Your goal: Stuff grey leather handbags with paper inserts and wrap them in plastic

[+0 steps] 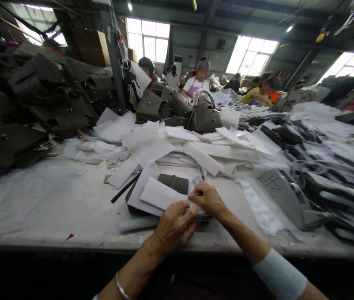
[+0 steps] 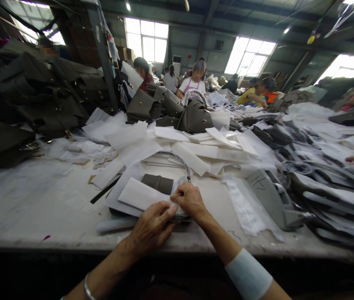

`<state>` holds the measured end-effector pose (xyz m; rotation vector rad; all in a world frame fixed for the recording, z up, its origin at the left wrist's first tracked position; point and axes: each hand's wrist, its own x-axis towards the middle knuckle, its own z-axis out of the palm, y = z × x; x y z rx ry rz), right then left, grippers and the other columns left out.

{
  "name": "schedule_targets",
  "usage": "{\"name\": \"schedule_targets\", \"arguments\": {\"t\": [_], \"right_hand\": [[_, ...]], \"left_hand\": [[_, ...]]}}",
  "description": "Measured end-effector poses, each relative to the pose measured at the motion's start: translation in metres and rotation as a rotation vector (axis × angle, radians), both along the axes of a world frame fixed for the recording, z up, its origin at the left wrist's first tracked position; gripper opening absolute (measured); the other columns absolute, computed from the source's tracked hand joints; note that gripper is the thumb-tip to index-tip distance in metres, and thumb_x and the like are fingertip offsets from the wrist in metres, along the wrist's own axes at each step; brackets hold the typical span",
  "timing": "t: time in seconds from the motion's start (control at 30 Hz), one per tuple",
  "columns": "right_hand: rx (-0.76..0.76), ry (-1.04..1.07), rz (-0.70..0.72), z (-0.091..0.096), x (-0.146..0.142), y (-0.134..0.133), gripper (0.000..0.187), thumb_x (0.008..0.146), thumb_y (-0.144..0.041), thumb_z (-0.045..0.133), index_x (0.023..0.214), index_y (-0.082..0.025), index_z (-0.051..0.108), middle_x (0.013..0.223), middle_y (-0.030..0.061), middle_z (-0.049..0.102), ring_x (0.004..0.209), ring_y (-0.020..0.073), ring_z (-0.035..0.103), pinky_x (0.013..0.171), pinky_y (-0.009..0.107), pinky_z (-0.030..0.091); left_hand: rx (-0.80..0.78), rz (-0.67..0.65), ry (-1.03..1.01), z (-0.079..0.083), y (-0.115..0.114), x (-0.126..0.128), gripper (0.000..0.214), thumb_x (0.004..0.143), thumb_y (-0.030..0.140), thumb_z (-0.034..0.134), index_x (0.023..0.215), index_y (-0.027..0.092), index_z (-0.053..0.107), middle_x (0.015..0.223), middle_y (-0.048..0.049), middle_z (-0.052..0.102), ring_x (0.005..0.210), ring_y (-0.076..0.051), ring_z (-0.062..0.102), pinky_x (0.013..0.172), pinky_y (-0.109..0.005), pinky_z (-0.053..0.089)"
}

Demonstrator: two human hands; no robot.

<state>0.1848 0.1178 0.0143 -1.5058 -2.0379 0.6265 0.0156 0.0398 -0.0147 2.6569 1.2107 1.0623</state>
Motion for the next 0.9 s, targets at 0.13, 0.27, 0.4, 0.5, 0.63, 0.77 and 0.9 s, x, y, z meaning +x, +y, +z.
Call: {"name": "schedule_targets", "arguments": {"t": [0.13,0.27,0.4,0.5,0.63,0.77,0.9], "right_hand": [[0.017,-0.103,-0.023,-0.001,0.000,0.002,0.012,0.076,-0.024,0.070,0.065,-0.020,0.066,0.075,-0.0001,0.066,0.075,0.0152,0.059,0.070,0.025,0.039],[-0.006,-0.225,-0.003,0.009,-0.003,0.004,0.014,0.078,-0.029,0.069,0.067,-0.021,0.067,0.074,-0.0013,0.069,0.074,0.0142,0.061,0.069,0.025,0.036],[-0.029,-0.353,-0.031,0.020,-0.007,0.006,0.013,0.079,-0.032,0.069,0.071,-0.022,0.070,0.074,-0.0010,0.072,0.074,0.0151,0.064,0.071,0.026,0.036],[-0.018,-0.392,-0.058,0.020,-0.008,0.008,0.013,0.079,-0.033,0.070,0.072,-0.022,0.070,0.075,0.0009,0.074,0.076,0.0173,0.065,0.074,0.029,0.036],[0.020,-0.437,-0.088,0.014,-0.011,0.014,0.014,0.080,-0.034,0.072,0.074,-0.021,0.069,0.078,0.0036,0.074,0.081,0.0206,0.067,0.081,0.032,0.036],[0.090,-0.415,-0.143,0.018,-0.003,0.019,0.010,0.079,-0.030,0.073,0.083,-0.021,0.069,0.087,0.0043,0.075,0.088,0.0219,0.067,0.087,0.034,0.036],[0.142,-0.298,-0.230,0.036,0.043,0.013,0.015,0.085,-0.032,0.063,0.095,-0.022,0.069,0.091,0.0024,0.074,0.086,0.0185,0.067,0.081,0.029,0.042]], "left_hand": [[0.061,-0.027,0.119,-0.001,0.000,0.000,0.049,0.087,0.024,0.058,0.134,0.017,0.047,0.132,-0.0144,0.056,0.115,-0.028,0.055,0.099,-0.044,0.049],[0.005,0.023,0.196,-0.002,0.001,0.006,0.045,0.088,0.028,0.060,0.130,0.018,0.050,0.126,-0.0107,0.060,0.110,-0.027,0.057,0.098,-0.044,0.048],[-0.048,0.106,0.250,-0.004,0.002,0.014,0.037,0.088,0.031,0.062,0.122,0.018,0.055,0.112,-0.0096,0.062,0.102,-0.028,0.057,0.093,-0.045,0.050],[-0.044,0.146,0.265,-0.004,0.001,0.017,0.045,0.086,0.029,0.064,0.128,0.017,0.051,0.114,-0.0099,0.061,0.105,-0.029,0.055,0.095,-0.046,0.049],[-0.043,0.167,0.286,-0.004,0.001,0.017,0.048,0.085,0.025,0.064,0.130,0.017,0.049,0.117,-0.0099,0.060,0.108,-0.029,0.053,0.098,-0.045,0.047],[-0.033,0.175,0.304,-0.003,0.001,0.016,0.047,0.085,0.023,0.064,0.130,0.017,0.050,0.119,-0.0102,0.060,0.110,-0.029,0.053,0.099,-0.045,0.047],[-0.001,0.177,0.299,-0.003,0.001,0.016,0.045,0.085,0.021,0.063,0.128,0.018,0.051,0.117,-0.0095,0.061,0.108,-0.028,0.055,0.097,-0.044,0.048]]}}
